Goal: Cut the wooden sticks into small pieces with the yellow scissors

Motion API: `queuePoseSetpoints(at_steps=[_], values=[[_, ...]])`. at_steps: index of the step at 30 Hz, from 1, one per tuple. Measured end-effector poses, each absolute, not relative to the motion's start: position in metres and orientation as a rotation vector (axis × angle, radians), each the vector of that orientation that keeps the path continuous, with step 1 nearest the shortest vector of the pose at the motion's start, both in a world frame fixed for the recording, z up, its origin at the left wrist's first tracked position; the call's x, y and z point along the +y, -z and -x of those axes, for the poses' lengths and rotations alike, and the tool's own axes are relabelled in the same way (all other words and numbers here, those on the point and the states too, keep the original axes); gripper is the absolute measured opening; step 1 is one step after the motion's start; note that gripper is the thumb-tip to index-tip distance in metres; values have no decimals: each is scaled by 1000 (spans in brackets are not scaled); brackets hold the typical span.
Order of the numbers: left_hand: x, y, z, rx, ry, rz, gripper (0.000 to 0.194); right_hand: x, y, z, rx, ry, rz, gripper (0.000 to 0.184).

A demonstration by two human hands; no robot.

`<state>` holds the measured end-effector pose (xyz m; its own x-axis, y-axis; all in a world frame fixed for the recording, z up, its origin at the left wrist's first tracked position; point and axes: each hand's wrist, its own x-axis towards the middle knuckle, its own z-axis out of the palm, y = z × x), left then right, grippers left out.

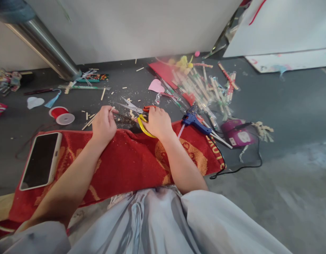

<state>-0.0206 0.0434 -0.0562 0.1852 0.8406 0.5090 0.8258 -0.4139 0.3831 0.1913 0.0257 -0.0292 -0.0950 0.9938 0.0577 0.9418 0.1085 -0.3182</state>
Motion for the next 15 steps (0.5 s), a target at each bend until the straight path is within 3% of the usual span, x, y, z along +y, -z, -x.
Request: queuePoseSetpoints(at_steps=[15], values=[[45,54,19,1695,-1029,-2429,27,26,33,-192,-2138,-260,1891,61]])
